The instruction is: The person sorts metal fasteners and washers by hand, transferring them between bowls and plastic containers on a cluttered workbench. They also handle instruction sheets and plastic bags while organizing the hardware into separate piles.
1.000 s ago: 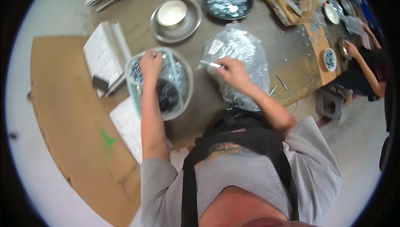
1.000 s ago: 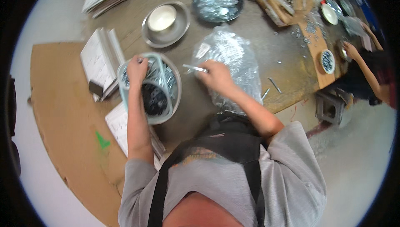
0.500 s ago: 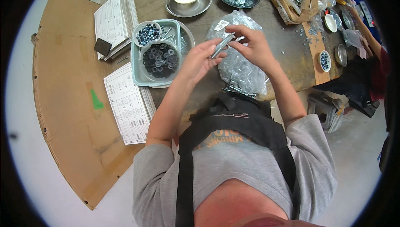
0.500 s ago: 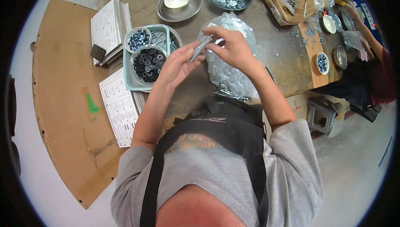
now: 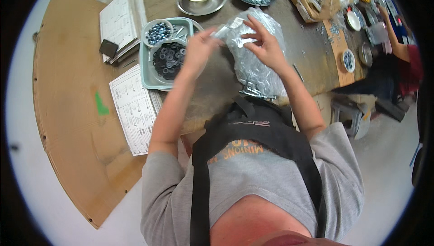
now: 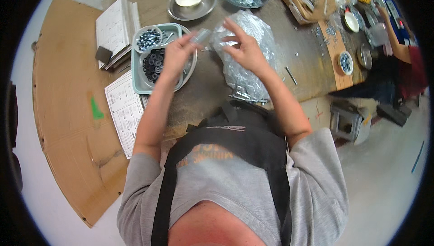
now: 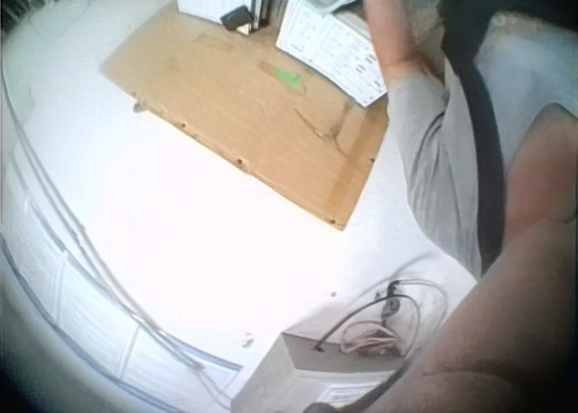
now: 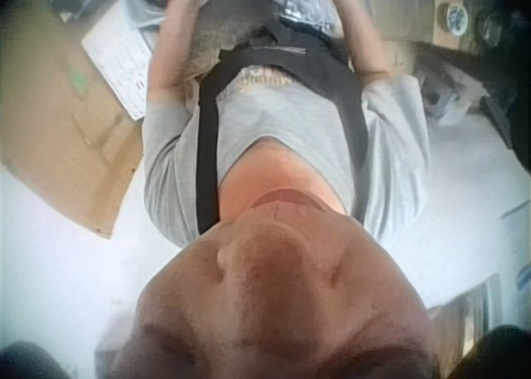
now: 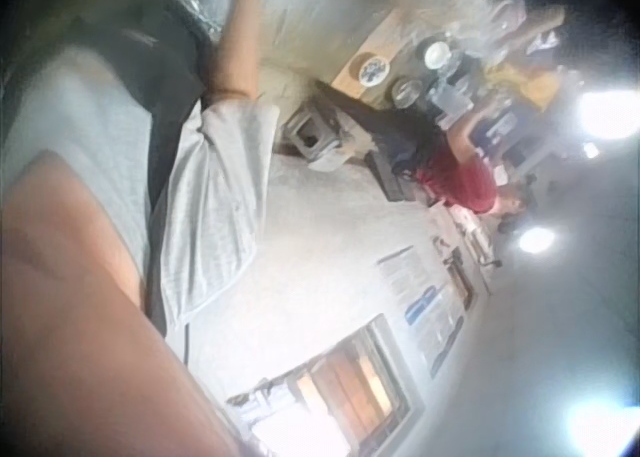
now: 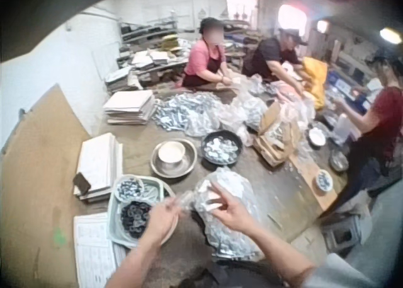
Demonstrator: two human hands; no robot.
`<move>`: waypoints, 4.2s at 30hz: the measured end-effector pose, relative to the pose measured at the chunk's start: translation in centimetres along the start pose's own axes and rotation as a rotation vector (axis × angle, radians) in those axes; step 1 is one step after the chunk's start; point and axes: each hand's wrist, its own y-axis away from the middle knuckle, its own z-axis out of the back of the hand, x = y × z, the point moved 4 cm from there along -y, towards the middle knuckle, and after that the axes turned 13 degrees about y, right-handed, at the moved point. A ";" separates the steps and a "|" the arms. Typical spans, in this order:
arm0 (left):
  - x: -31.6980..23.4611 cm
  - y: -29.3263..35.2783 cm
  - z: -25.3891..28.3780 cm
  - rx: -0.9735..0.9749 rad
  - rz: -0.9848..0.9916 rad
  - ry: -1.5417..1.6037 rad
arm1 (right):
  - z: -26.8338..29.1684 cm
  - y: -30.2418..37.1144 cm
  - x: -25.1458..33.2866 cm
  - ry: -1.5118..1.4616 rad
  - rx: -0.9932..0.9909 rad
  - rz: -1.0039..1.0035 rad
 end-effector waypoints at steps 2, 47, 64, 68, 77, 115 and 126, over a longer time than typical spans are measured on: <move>0.4 -4.9 3.9 -0.112 -0.146 -0.654 | 2.5 1.7 -4.0 0.105 -0.065 -0.134; 25.2 10.6 -17.5 -1.126 0.798 0.371 | 1.0 -17.8 -15.4 0.838 0.737 0.061; 27.6 6.3 -14.0 -1.059 0.202 0.465 | -0.6 -18.6 -23.2 1.062 0.964 -0.386; 26.1 4.5 -10.3 -1.053 0.398 0.227 | 3.7 -15.9 -23.0 1.058 0.669 -0.419; 19.2 -10.3 -4.4 -0.435 0.451 -0.364 | 15.8 -0.1 -27.7 0.863 -0.003 -0.852; 38.0 11.5 -22.7 0.393 0.889 -0.019 | 21.7 6.2 -33.4 0.649 0.259 -0.786; 37.8 11.7 -22.4 0.401 0.915 -0.034 | 17.3 5.6 -29.9 0.721 0.360 -0.859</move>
